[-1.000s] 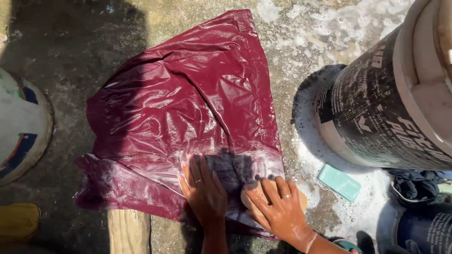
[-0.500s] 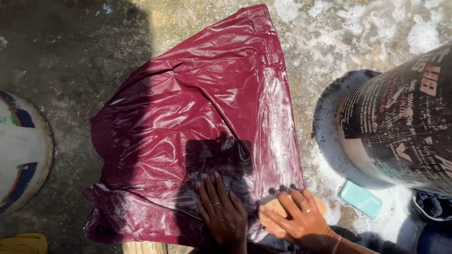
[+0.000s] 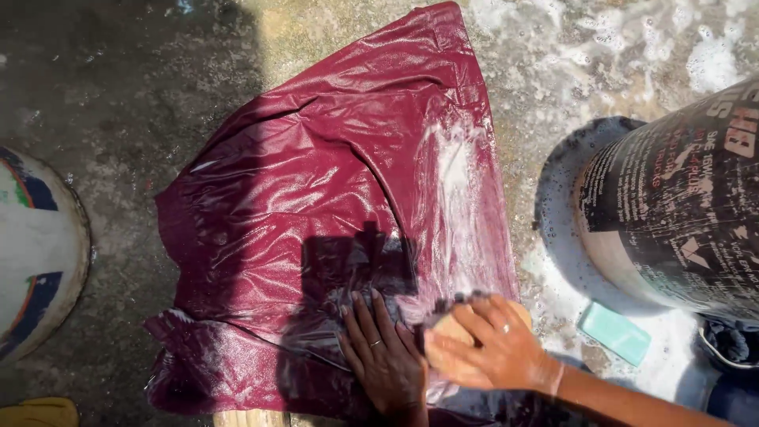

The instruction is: The person is hand-washing garments by scrubbing them with a brush and soap in an outdoor setting.

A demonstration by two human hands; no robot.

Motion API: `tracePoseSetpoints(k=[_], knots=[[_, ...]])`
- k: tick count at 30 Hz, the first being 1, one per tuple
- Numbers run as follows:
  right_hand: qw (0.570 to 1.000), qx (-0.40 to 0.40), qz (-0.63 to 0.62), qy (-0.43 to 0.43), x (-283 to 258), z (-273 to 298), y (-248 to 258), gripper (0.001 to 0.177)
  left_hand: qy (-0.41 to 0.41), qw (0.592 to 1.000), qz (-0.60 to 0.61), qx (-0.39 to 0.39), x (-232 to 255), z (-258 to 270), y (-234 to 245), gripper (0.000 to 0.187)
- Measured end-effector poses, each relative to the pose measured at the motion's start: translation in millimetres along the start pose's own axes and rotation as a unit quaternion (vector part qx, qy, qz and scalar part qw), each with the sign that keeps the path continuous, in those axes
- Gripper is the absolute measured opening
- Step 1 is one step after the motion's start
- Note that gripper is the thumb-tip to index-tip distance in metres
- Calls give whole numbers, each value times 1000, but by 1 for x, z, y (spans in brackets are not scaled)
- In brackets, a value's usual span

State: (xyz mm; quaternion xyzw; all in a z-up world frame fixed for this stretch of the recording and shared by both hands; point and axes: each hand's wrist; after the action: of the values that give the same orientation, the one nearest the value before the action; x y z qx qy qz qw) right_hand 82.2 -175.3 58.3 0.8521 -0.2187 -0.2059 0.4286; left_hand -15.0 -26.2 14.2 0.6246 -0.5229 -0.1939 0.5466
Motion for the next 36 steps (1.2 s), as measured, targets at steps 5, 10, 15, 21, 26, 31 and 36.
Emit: tracePoseSetpoints(k=[5, 10, 15, 21, 26, 31, 36], knots=[[972, 100, 140, -162, 124, -148, -100, 55, 1, 1000, 18, 17, 2, -1, 0, 58], [995, -8, 61, -75, 16, -29, -11, 64, 7, 1000, 13, 8, 6, 1, 1, 59], [987, -80, 34, 139, 71, 4, -26, 57, 11, 1000, -10, -13, 2, 5, -4, 59], [970, 95, 151, -162, 101, -94, -49, 56, 6, 1000, 2, 10, 4, 4, -1, 57], [997, -64, 48, 25, -9, 86, 28, 53, 1, 1000, -13, 13, 0, 2, -5, 57], [999, -12, 37, -37, 129, -48, -37, 57, 3, 1000, -15, 4, 7, 7, -2, 56], [963, 68, 207, -161, 83, -74, -29, 61, 0, 1000, -5, 11, 9, 9, 4, 56]])
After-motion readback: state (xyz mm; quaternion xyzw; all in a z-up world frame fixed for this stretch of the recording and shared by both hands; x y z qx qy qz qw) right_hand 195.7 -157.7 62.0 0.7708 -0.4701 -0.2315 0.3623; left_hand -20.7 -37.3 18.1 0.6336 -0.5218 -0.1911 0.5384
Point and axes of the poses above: each hand's wrist, its own z-axis away from the middle knuckle, its own y-axis out of the back of the hand, x = y × z, and after that the axes turned 14 degrees about x, right-handed
